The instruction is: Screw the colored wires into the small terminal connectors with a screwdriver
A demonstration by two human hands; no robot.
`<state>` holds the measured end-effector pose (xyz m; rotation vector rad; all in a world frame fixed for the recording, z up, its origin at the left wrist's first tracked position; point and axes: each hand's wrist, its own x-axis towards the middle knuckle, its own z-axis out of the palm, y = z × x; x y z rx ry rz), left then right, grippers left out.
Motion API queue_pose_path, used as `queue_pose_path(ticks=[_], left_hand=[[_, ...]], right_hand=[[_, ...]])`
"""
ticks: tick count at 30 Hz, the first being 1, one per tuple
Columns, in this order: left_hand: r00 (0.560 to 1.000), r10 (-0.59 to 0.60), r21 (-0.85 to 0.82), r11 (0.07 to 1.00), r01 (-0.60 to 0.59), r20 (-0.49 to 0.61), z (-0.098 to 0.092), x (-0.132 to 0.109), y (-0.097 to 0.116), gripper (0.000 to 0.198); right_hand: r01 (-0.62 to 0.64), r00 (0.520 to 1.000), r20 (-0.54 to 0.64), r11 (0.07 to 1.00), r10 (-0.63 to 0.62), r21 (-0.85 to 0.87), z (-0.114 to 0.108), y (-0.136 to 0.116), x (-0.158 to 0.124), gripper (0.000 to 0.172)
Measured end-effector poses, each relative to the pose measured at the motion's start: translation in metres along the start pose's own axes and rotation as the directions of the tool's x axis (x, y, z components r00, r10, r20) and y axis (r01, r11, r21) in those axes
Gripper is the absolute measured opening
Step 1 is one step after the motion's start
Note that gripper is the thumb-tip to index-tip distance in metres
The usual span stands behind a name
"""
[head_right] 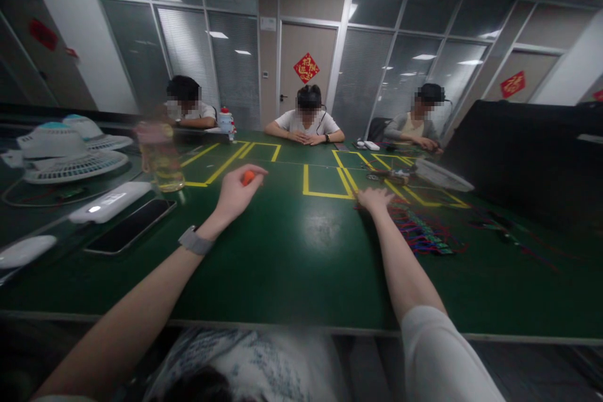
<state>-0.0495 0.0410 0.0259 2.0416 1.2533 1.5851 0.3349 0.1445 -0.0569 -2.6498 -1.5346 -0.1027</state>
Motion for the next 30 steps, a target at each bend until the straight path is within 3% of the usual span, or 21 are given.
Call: queue_pose_path(ticks=[12, 30], left_hand=[[1.0, -0.008, -0.003, 1.0, 0.008, 0.009, -0.002, -0.001, 0.006, 0.017], [1.0, 0.002, 0.004, 1.0, -0.002, -0.003, 0.001, 0.0, 0.002, 0.018]], right_hand=[[0.051, 0.998, 0.033, 0.999, -0.05, -0.004, -0.003, -0.005, -0.003, 0.067], [0.298, 0.952, 0.055, 0.952, -0.302, 0.072, -0.005, -0.007, 0.006, 0.049]])
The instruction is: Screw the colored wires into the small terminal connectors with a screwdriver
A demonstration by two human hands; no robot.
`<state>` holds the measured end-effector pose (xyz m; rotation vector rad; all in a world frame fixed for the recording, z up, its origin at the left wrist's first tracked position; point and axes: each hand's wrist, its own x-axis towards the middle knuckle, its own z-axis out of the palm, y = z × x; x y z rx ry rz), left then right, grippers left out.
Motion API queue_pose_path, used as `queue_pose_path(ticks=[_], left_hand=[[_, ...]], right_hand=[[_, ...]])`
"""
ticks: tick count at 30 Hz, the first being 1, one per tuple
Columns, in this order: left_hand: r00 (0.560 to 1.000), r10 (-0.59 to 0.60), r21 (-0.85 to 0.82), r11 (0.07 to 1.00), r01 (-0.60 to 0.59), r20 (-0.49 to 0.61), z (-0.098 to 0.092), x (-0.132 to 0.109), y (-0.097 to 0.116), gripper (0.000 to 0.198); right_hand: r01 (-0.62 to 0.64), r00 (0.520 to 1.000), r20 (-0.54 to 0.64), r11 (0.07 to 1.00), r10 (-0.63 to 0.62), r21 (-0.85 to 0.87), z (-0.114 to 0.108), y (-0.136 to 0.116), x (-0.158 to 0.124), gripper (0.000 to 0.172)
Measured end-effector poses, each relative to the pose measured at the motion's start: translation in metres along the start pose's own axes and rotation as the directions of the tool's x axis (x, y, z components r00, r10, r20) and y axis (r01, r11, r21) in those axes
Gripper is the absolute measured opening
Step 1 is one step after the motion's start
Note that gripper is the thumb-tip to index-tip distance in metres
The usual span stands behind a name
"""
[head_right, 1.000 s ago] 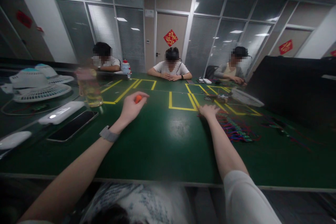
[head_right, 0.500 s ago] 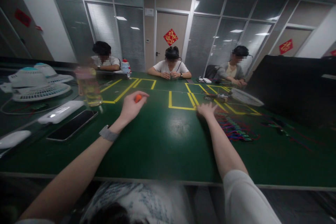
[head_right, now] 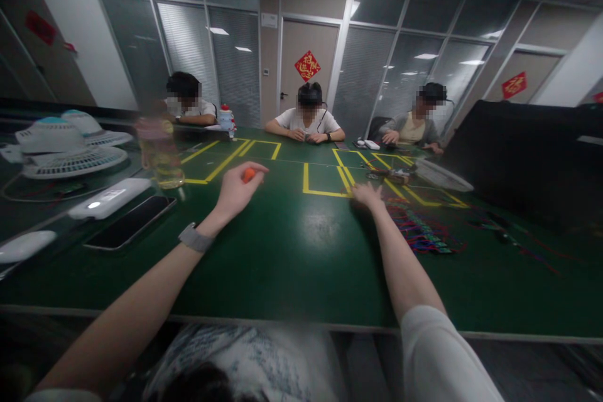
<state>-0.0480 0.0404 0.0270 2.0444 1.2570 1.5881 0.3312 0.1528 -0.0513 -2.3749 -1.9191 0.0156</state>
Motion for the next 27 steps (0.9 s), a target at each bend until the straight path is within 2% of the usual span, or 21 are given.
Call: queue_pose_path(ticks=[5, 15, 21, 27], left_hand=[[1.0, 0.001, 0.002, 1.0, -0.001, 0.0, -0.001, 0.0, 0.001, 0.018], [1.0, -0.001, 0.001, 1.0, 0.001, 0.0, -0.001, 0.0, 0.0, 0.016], [1.0, 0.011, -0.004, 1.0, -0.011, 0.0, -0.001, 0.0, 0.0, 0.017], [1.0, 0.008, 0.011, 1.0, -0.008, -0.015, 0.0, 0.001, -0.001, 0.016]], right_hand=[[0.078, 0.996, -0.041, 0.995, -0.076, 0.058, -0.002, 0.002, 0.001, 0.045], [0.175, 0.976, -0.156, 0.971, -0.15, 0.161, -0.005, -0.007, 0.0, 0.038], [0.168, 0.966, -0.227, 0.97, -0.127, 0.173, -0.002, -0.024, 0.0, 0.027], [0.087, 0.962, -0.272, 0.978, -0.033, 0.191, 0.0, -0.039, 0.0, 0.023]])
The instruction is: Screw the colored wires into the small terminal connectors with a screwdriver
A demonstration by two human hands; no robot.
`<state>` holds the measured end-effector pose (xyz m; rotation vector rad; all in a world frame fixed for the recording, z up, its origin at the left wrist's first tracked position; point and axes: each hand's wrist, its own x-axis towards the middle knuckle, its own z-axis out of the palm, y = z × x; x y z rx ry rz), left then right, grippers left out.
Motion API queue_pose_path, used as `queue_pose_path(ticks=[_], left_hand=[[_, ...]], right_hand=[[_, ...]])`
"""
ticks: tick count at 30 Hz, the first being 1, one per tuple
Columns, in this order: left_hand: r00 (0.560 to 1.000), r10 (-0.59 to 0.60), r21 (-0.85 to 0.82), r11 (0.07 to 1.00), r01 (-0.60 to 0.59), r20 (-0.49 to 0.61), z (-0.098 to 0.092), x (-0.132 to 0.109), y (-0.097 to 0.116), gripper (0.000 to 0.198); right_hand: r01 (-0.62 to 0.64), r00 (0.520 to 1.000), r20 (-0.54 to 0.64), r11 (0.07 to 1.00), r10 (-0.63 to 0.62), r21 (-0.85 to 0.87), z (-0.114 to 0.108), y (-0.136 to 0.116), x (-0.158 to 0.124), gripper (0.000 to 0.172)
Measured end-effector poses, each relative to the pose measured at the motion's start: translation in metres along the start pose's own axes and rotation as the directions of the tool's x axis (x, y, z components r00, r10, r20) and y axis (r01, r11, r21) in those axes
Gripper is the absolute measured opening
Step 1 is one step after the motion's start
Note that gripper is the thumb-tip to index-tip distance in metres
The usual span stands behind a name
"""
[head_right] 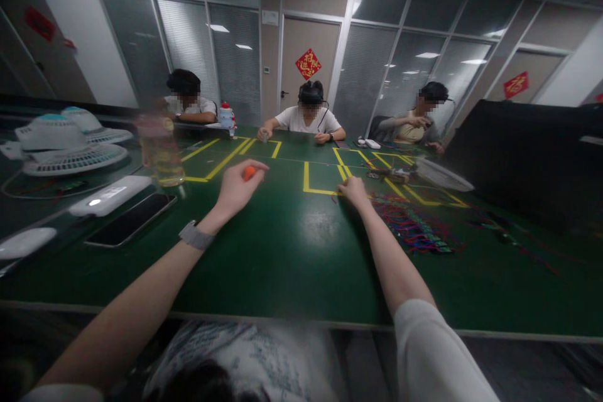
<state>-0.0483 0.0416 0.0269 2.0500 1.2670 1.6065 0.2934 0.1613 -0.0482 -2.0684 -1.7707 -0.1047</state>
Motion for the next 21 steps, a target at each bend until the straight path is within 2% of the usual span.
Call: queue_pose_path(ticks=[6, 12, 17, 21], left_hand=[[1.0, -0.005, -0.008, 1.0, 0.005, 0.012, -0.003, -0.001, 0.005, 0.016], [1.0, -0.01, -0.009, 1.0, 0.01, 0.019, -0.004, -0.001, 0.006, 0.017], [1.0, -0.008, -0.012, 1.0, 0.008, 0.019, -0.002, -0.001, 0.004, 0.017], [1.0, -0.014, -0.012, 1.0, 0.014, 0.018, -0.002, -0.001, 0.004, 0.016]], right_hand=[[-0.137, 0.989, -0.044, 0.99, 0.138, 0.035, 0.004, -0.015, 0.0, 0.021], [-0.227, 0.97, -0.065, 0.968, 0.234, 0.107, 0.008, -0.023, 0.0, 0.028], [-0.216, 0.968, -0.091, 0.959, 0.235, 0.184, 0.014, -0.023, -0.001, 0.04], [-0.194, 0.968, -0.115, 0.954, 0.224, 0.231, 0.018, -0.021, -0.002, 0.044]])
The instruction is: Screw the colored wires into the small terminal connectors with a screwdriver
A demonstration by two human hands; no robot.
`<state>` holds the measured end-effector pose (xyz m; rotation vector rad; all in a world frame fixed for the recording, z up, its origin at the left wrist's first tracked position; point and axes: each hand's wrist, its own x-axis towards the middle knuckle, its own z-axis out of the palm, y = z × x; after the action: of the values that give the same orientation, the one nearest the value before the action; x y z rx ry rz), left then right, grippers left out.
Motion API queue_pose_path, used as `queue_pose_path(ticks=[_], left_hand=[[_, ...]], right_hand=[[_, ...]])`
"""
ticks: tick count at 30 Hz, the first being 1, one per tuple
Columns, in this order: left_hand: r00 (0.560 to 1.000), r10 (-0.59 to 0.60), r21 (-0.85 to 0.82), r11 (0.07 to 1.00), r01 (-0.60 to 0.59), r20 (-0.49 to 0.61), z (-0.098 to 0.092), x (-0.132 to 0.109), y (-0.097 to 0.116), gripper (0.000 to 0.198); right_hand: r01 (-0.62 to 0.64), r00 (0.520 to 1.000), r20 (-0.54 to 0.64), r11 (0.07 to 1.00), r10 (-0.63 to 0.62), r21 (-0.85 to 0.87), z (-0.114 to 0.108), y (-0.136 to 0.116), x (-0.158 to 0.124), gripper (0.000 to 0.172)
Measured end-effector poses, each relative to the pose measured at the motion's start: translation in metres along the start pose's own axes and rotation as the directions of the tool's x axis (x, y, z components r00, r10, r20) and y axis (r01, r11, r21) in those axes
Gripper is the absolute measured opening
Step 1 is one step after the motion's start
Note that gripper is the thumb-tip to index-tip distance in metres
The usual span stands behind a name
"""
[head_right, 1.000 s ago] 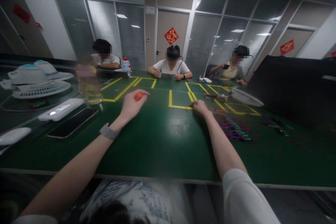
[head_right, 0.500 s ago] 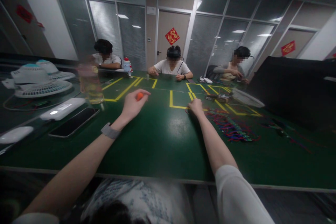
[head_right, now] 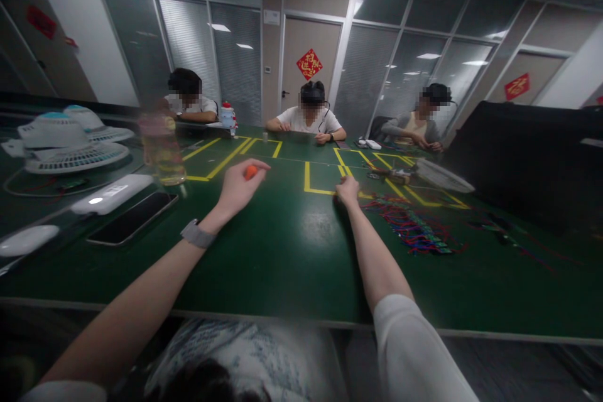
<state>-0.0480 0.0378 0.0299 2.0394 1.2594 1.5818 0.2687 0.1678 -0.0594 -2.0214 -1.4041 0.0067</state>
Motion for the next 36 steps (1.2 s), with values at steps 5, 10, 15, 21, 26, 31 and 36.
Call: queue_pose_path(ticks=[5, 10, 15, 21, 26, 31, 36], left_hand=[[1.0, 0.006, -0.007, 1.0, -0.006, -0.003, 0.0, 0.0, -0.001, 0.016], [1.0, 0.002, 0.003, 1.0, -0.002, -0.012, 0.0, 0.001, -0.001, 0.016], [1.0, 0.012, -0.009, 1.0, -0.012, -0.013, 0.001, 0.001, -0.003, 0.016], [1.0, 0.024, -0.007, 1.0, -0.024, -0.009, 0.002, 0.001, -0.005, 0.017], [1.0, 0.013, -0.004, 1.0, -0.013, -0.001, 0.002, 0.0, -0.004, 0.017], [1.0, 0.017, -0.005, 1.0, -0.017, 0.006, 0.002, 0.0, -0.003, 0.016], [1.0, 0.01, 0.003, 1.0, -0.01, 0.01, 0.003, 0.0, -0.002, 0.016]], right_hand=[[0.01, 1.0, -0.016, 1.0, -0.009, 0.022, 0.001, 0.001, -0.001, 0.041], [-0.001, 1.0, -0.008, 1.0, 0.001, 0.004, 0.001, 0.0, -0.001, 0.037], [-0.013, 1.0, 0.003, 0.999, 0.013, -0.031, 0.002, -0.001, 0.002, 0.037], [0.025, 0.999, 0.048, 0.998, -0.022, -0.065, 0.0, -0.011, 0.008, 0.034], [0.1, 0.99, 0.106, 0.994, -0.094, -0.052, 0.003, -0.028, 0.004, 0.03], [0.178, 0.972, 0.157, 0.984, -0.176, 0.0, 0.006, -0.044, -0.01, 0.031], [0.26, 0.939, 0.212, 0.962, -0.271, 0.076, 0.006, -0.058, -0.027, 0.027]])
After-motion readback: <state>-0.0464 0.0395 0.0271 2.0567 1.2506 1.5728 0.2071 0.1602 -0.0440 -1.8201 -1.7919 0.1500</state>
